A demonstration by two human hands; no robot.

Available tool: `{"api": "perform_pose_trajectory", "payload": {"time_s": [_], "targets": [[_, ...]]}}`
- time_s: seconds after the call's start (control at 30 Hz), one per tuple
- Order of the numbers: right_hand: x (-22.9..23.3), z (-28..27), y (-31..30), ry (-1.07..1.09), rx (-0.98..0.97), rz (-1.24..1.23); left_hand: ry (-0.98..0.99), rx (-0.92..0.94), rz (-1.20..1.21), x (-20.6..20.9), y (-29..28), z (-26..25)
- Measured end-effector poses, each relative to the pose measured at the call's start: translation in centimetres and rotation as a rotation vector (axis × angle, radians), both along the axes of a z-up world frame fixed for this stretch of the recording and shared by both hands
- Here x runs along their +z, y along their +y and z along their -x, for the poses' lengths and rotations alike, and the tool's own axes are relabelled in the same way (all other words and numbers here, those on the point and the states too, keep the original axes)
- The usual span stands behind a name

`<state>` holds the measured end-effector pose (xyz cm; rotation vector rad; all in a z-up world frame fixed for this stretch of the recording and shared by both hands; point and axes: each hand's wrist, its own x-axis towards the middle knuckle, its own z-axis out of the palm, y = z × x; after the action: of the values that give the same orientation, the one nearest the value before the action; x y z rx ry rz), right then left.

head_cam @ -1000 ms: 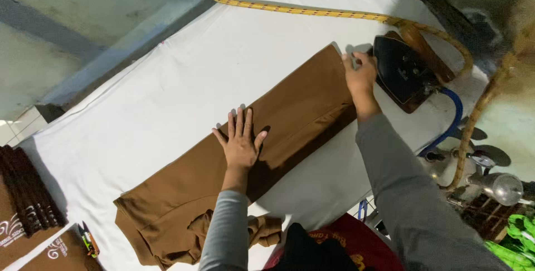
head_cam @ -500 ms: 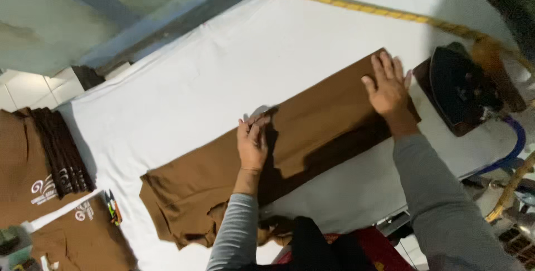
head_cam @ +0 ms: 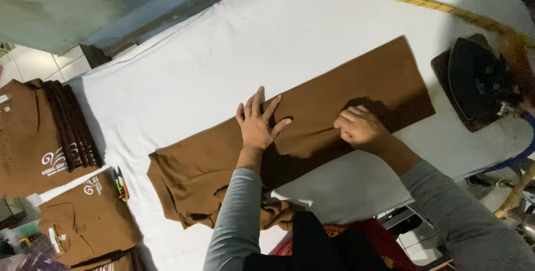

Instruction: The person irons brown shirts on a padded surface using a steam iron, then folds the ironed shirts and places them onto a stack.

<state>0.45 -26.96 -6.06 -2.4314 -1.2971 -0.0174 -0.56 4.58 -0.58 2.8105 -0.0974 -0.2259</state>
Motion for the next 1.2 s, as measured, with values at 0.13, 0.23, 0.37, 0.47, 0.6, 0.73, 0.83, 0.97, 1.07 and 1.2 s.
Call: {"api": "perform_pose_trajectory", "payload": {"time_s": [0.13,0.23,0.37,0.47,0.6,0.73,0.83,0.97,1.07,1.2], "targets": [[0.9,-0.5,-1.3,0.033,-0.246,0.103,0.004,-0.002,-0.057,0.7,0.3,0.2],[3.0,-3.4,-2.2,-0.017,-0.422,-0.006,-0.201,0.144,-0.105,1.1,2.9,1.7],[9.1,-6.9,-0.6,0.177,-0.754,0.162,-0.022,0.427,-1.652,5.0,9.5,6.9],[6.5,-10.2,-2.5,0.368,-0.844,0.377,-0.175,0.768,-0.323,-1.1,17.5,11.5],[5.2,-10.5,-3.0,0.358,-0.838,0.362,-0.052,0.84,-0.164,0.0,17.7,10.6],[4.0,-10.1,-3.8,0.176,-0.725,0.297,0.098,0.849,-0.077,-0.2,19.0,11.4],[7.1,-4.5,0.7,-0.056,-0.502,0.002,-0.077,0.782,-0.009,0.3,19.4,14.0],[7.0,9.0,6.4,0.865,-0.232,-0.383,-0.459,0.768,0.235,2.6,16.6,18.4],[6.8,14.8,11.1,0.711,0.32,-0.024,-0.466,0.9,0.369,4.5,12.1,23.7],[4.1,18.4,13.8,0.442,0.452,0.24,-0.438,1.101,0.617,4.3,5.7,29.5]]}}
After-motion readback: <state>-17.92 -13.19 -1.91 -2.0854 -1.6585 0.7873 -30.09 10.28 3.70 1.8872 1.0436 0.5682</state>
